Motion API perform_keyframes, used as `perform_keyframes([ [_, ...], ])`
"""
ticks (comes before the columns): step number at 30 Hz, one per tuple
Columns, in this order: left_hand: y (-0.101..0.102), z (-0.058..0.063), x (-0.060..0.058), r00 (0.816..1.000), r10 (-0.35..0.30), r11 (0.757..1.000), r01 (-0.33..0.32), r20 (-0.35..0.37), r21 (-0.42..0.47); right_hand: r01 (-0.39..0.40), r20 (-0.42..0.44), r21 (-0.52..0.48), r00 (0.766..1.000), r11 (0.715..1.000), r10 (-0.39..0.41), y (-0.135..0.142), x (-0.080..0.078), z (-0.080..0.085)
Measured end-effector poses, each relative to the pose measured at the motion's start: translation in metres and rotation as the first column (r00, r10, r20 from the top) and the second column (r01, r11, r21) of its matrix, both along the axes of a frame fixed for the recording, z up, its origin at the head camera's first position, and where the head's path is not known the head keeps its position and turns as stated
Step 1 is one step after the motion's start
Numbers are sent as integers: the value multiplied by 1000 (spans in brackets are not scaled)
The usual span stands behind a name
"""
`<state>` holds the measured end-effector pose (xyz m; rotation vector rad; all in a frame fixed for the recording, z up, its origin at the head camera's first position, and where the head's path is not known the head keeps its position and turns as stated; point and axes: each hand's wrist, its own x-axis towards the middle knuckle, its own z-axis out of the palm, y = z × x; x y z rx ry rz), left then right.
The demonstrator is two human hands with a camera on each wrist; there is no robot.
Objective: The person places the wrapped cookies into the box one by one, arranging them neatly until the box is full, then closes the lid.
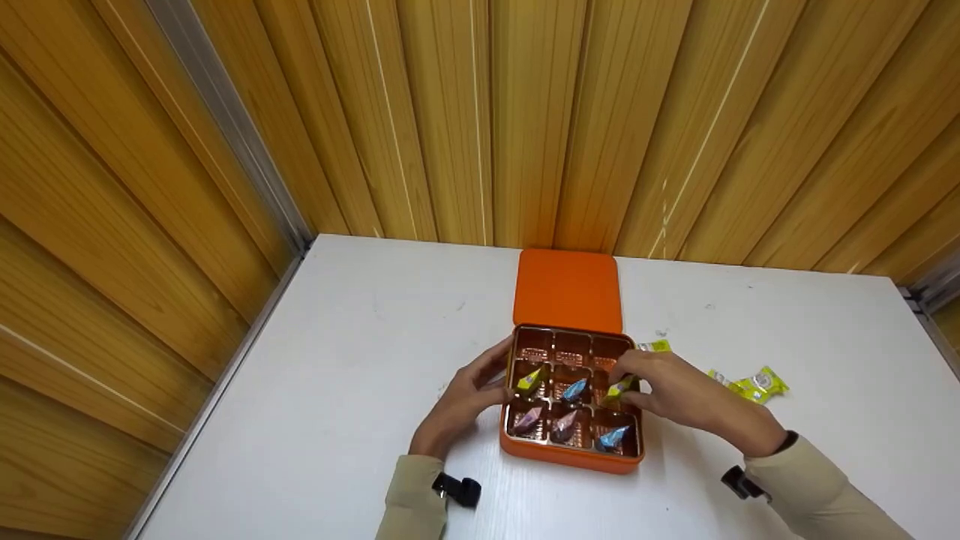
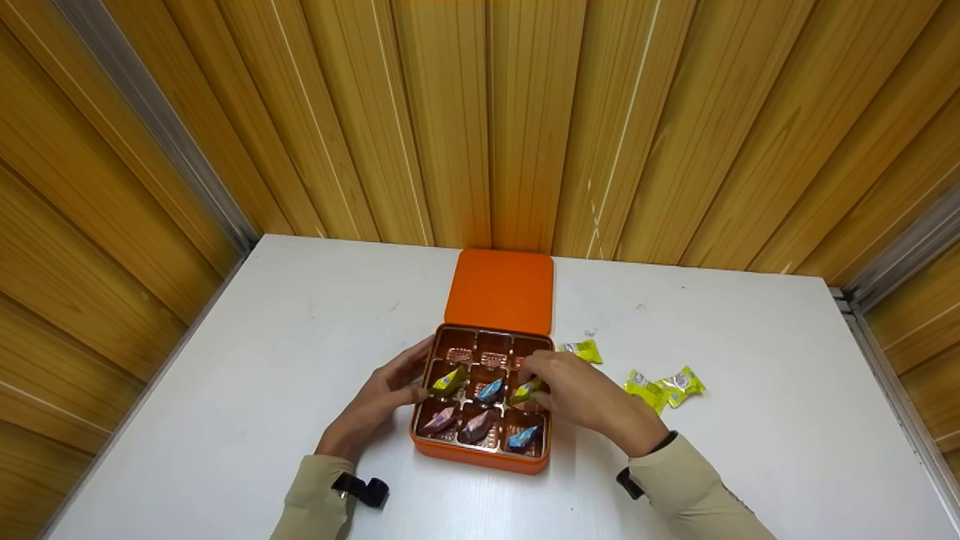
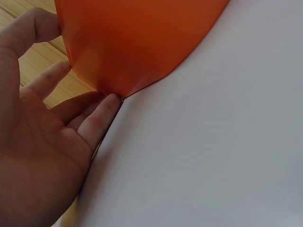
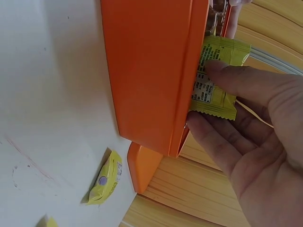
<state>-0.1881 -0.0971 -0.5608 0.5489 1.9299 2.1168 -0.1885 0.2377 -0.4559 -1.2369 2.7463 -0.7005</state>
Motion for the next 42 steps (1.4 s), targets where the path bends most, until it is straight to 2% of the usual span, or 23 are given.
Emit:
perform_keyframes([
  [11,0,0,0,1000,7,1000,-7,3,-18,-15,-5,-42,1000,999,14,0,-1,-6],
  [31,0,1,2,1000,-5,1000,5,-6,-3,11,25,-17,1000,1000,-11,-3,-1,-11],
  [42,-3,0,3,1000,-25,999,26,-9,28,-19,-25,-9,1000,1000,19,-5,2,-12],
])
